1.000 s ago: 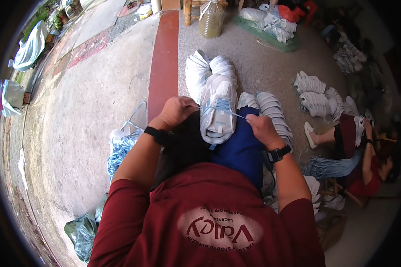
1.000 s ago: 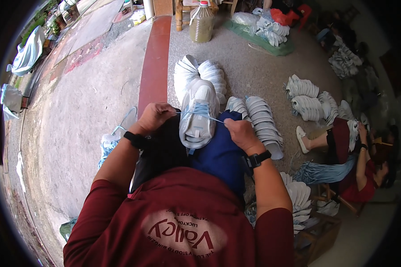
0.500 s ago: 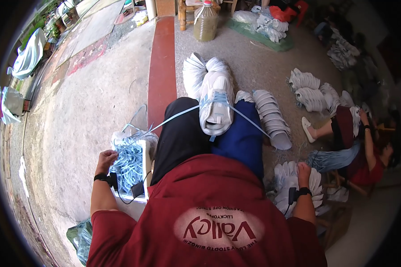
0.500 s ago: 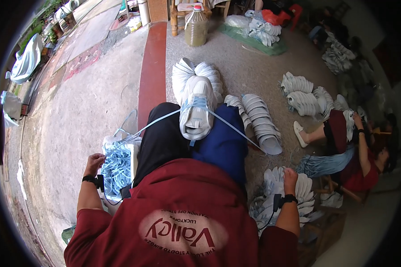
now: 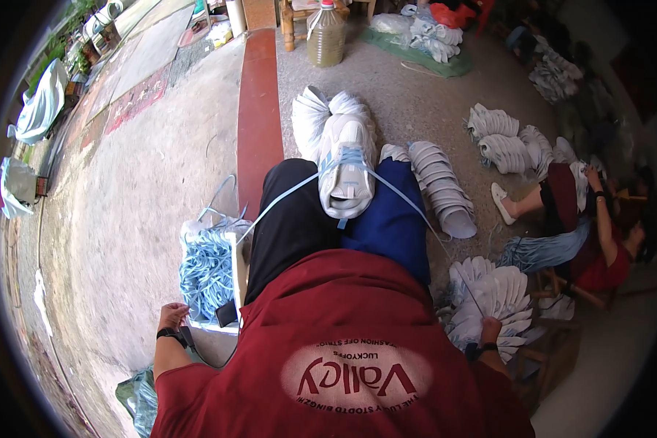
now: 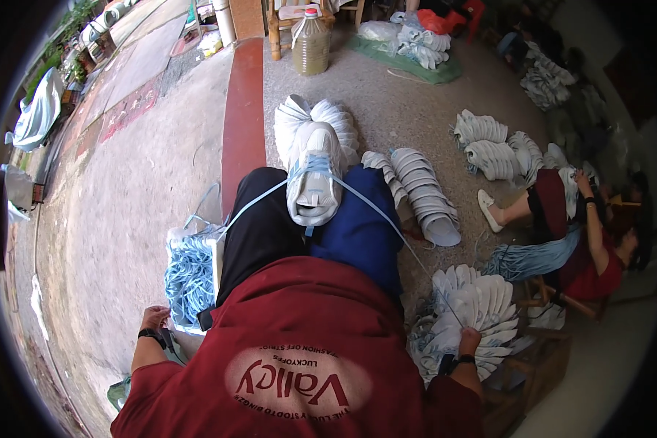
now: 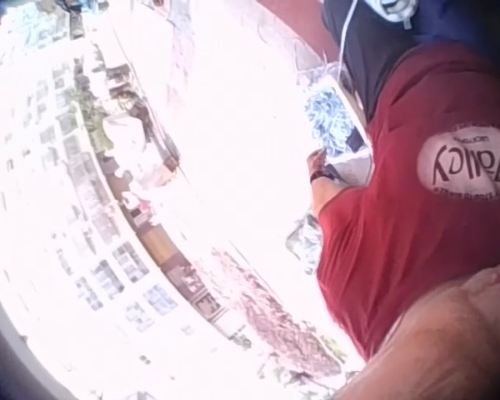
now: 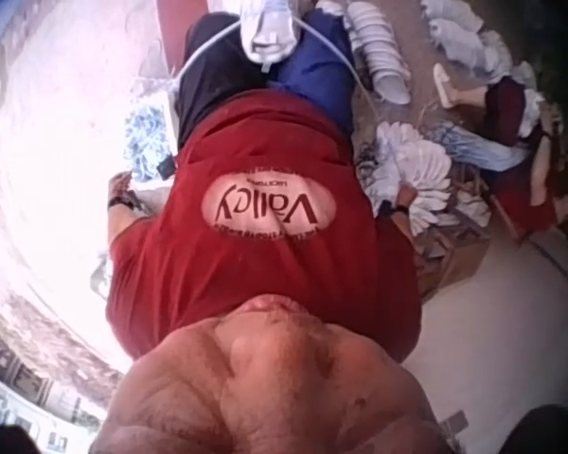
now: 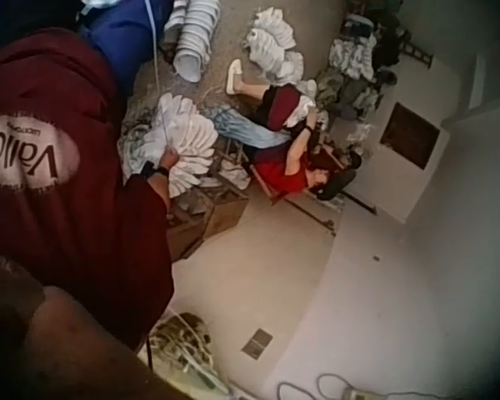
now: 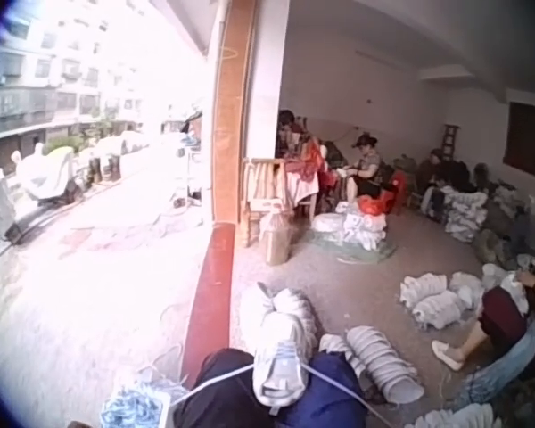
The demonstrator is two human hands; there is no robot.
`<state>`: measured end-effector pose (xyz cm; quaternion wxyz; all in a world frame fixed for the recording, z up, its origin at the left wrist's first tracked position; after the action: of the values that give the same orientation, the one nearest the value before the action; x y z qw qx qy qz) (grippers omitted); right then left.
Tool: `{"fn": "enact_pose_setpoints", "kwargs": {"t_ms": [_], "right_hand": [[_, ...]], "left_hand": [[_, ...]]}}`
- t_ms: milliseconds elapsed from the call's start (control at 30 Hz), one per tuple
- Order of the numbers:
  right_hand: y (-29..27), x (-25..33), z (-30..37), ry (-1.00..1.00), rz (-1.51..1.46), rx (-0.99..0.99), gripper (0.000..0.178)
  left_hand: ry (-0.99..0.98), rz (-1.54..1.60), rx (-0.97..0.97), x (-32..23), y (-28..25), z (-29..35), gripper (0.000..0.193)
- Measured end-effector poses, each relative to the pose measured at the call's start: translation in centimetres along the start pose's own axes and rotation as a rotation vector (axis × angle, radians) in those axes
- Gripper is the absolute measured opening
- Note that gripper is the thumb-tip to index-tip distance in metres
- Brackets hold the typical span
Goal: Lacing or inserting straps into shoe upper components during manufacturing.
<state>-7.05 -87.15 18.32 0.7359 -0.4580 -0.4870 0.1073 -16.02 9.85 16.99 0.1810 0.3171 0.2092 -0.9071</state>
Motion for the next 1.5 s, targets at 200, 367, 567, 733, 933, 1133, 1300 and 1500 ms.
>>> {"fn": "enact_pose_setpoints", "kwargs": {"t_ms": [200,367,567,733,933,1133,1300,1500], "right_hand": [[2.6,6.9,-4.7,-0.433,0.414,0.077,0.016],[8.4,25.6,-6.8,-0.122,-0.163,0.629,0.013],[15.3,47.1,-0.3,-0.537,-0.301,1.341,0.014],[19.4,53.0,-1.0,-1.469,0.167,0.351,0.006],[21.4,54.1,-3.0,-1.013,-0.061,0.175,0.003],[24.2,51.9,-2.9,-0.194,-0.867,0.764,0.005],[24.6,52.0,-3.2,-0.302,-0.788,0.687,0.003],[24.2,52.8,-2.8,-0.647,-0.416,0.301,0.009]], "left_hand": [[-0.06,-0.412,-0.164,-0.9,2.6,-1.1,0.028],[-0.012,0.162,-0.006,-6.6,7.9,-1.5,0.024],[0.275,0.174,0.624,-24.5,25.8,5.3,0.015],[0.418,0.003,1.056,-32.4,36.0,8.8,0.009],[0.659,0.009,0.968,-34.5,41.4,6.7,0.005],[0.583,0.152,0.912,-33.7,41.8,5.7,0.006],[0.585,0.193,0.94,-33.8,41.8,5.6,0.008],[0.585,0.18,0.925,-33.7,41.7,5.6,0.008]]}}
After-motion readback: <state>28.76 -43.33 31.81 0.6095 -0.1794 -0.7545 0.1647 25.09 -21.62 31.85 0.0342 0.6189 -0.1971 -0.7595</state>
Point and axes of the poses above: each hand's wrist, its own z-axis away from the middle knuckle, its own y-axis out of the palm, x = y × z, the point moved 4 cm from there along -z, towards the middle knuckle, and after that the axes turned 6 degrees about z, right-handed, at the moved point
